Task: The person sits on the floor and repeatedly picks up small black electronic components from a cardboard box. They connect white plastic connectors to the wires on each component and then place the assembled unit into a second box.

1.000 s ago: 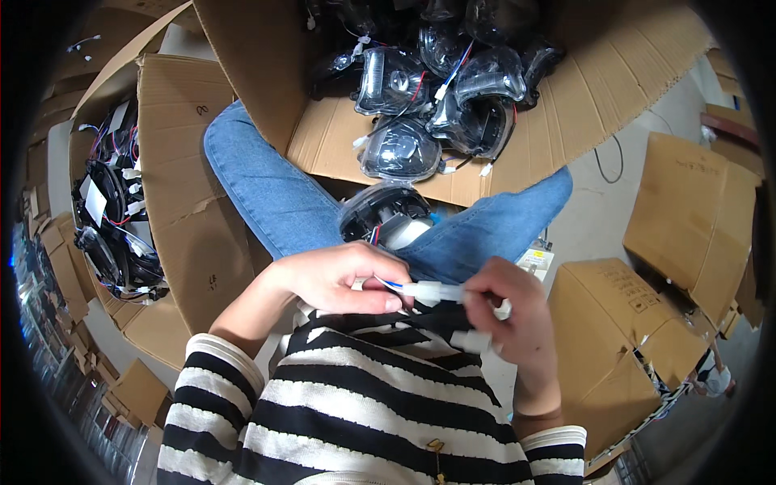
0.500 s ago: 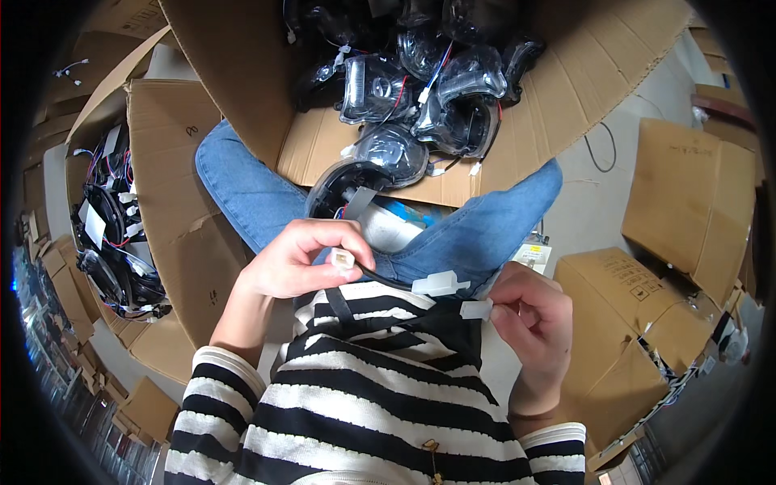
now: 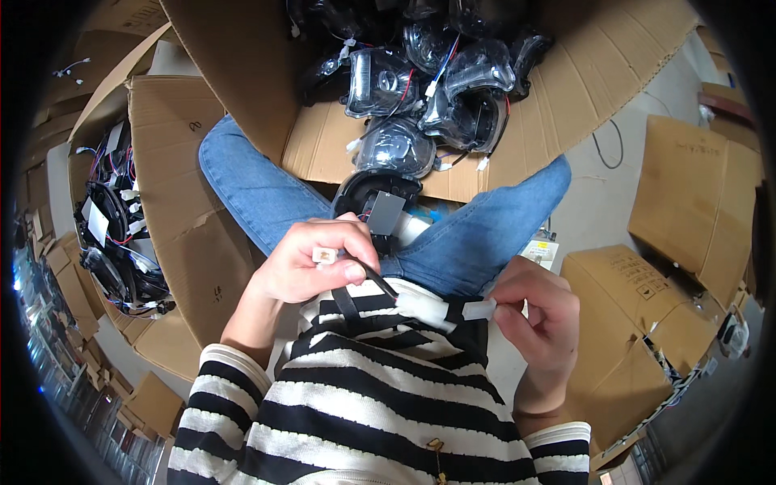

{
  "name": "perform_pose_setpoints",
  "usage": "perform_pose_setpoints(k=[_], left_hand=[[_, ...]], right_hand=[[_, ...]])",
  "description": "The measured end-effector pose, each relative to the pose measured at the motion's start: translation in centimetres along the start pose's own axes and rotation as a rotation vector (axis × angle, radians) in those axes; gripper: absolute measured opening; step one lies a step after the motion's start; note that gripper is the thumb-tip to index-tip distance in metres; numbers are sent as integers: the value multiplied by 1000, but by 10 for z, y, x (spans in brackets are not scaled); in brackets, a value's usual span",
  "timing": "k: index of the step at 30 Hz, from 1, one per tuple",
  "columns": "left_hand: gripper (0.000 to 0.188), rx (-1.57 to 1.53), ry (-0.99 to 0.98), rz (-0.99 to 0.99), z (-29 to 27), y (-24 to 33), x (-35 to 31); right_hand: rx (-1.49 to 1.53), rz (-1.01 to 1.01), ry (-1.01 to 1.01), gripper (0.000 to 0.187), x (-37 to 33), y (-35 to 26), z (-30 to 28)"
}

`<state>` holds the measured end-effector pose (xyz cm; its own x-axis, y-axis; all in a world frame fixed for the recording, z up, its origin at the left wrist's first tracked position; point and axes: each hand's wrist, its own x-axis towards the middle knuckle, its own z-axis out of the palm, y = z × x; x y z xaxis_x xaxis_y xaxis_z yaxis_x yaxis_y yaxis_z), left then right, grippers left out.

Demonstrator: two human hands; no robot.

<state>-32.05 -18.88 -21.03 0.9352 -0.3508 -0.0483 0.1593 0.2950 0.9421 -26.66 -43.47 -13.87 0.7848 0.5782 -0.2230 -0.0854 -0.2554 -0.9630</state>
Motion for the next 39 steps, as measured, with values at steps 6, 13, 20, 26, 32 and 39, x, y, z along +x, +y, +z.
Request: perform_pose_setpoints(k=[6, 13, 20, 26, 32, 39], left_hand=[[8, -78, 96, -107, 8, 0, -3], [8, -15, 68, -66, 10, 0, -2], [7, 415, 26, -51, 15, 6, 0], [6, 474, 58, -49, 24, 5, -6], [7, 468, 200, -2, 23, 34, -23], [32, 696, 1330, 374, -78, 170, -230]], right_hand=[[-3, -24, -36, 10, 3, -4, 3], [6, -30, -41, 10, 5, -4, 10], [-175, 59, 13, 12, 3, -2, 14], [-233, 7, 14, 13, -2, 5, 13], [-122, 63, 110, 12, -13, 13, -2], [-120, 67, 86, 11, -14, 23, -6]])
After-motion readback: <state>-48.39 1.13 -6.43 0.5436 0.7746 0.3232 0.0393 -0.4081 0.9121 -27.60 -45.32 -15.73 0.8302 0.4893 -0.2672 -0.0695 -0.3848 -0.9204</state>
